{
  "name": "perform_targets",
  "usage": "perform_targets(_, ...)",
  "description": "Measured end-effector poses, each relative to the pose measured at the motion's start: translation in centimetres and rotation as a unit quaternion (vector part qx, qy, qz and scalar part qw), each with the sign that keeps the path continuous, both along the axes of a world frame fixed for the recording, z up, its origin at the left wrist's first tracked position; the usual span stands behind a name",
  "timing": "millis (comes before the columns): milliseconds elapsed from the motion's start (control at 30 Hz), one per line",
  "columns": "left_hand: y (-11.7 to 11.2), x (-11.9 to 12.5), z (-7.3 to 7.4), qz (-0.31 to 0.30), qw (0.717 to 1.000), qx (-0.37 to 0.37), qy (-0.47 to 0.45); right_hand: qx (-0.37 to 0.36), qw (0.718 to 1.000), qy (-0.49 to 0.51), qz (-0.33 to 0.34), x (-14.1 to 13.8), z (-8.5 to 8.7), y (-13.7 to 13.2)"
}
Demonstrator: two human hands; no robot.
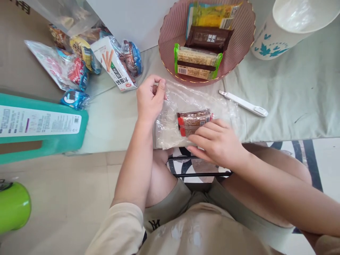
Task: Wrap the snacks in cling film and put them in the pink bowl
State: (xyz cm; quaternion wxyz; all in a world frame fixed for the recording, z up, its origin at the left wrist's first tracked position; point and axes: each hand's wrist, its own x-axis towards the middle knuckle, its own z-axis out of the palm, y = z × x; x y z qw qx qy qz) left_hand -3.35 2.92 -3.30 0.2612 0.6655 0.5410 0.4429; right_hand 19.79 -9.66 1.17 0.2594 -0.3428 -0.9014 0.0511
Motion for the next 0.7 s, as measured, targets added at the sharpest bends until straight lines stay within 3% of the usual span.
perform_targets(133,-0.4,1.1,0.8,0.004,0.999,-0.027,0.018,-0.074,0.994,0.049,-0.067,-0.5,0.2,1.2)
perform_targets(233,-0.6,1.7,1.2,0.005,0.999,-0.037,0.026,-0.101,0.987,-0.042,-0.117,-1.4,1.4,2.7)
perform_targets(367,-0.5,1.6,1.1,0.019,1.000,-0.013,0.019,-0.153,0.966,-0.171,-0.121,-2.2,2.6,3.2)
perform_targets(700,0.0,0.3,0.1,0.089,0.994,-0.004,0.055,-0.085,0.961,-0.225,-0.137,-2.8,3.1,1.3)
